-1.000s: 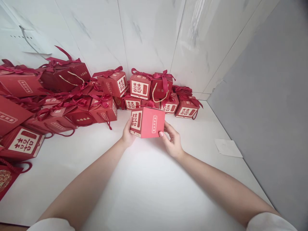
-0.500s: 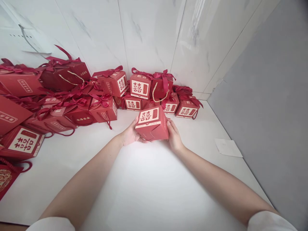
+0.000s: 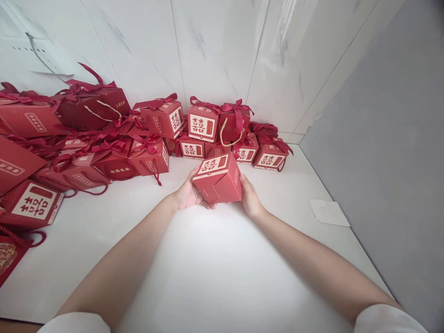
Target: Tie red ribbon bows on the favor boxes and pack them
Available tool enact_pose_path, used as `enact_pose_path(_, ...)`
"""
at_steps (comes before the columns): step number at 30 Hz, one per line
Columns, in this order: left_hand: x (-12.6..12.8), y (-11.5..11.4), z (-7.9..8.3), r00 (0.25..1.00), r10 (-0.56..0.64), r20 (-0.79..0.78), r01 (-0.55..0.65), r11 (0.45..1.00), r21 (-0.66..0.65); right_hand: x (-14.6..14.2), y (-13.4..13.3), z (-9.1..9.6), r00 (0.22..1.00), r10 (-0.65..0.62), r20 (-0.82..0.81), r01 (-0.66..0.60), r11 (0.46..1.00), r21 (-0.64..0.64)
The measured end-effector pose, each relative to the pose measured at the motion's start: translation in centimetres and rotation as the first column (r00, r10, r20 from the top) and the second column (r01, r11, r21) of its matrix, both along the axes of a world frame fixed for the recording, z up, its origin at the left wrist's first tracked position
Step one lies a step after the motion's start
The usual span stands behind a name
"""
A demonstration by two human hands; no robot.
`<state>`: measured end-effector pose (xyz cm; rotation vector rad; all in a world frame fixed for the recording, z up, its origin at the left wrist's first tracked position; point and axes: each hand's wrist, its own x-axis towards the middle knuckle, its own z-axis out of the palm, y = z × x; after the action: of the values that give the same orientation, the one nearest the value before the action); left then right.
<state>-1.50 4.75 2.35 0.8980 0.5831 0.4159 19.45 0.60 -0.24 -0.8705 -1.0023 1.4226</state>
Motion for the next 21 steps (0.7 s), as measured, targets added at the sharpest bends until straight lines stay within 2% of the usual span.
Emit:
enact_pose_path(5, 0.02, 0.06, -0.24, 0.999, -0.006, 0.041, 0.006, 1.0, -0.004, 0.07, -0.26, 0.07, 0.999, 0.023, 0.025, -0.023, 1.0, -0.016)
enact_pose_path(11, 0.56, 0.26, -0.39, 0.98, 0.185, 0.068, -0.174, 0.974, -0.145, 0.55, -0.64, 0.0, 0.996, 0.073, 0.049, -0.076, 0.995, 0.06)
enact_pose_path(16, 0.59, 0.29, -0.62, 0.984, 0.152, 0.097, -0.137, 0.981, -0.14, 0.59, -0.65, 0.04, 0.994, 0.068, 0.08, -0.076, 0.992, 0.101)
enact_pose_path(21, 0.46, 0.3, -0.87, 0.981, 0.165, 0.099, -0.155, 0.982, -0.105, 0.6, -0.58, 0.02, 0.993, 0.079, 0.084, -0.087, 0.991, 0.099)
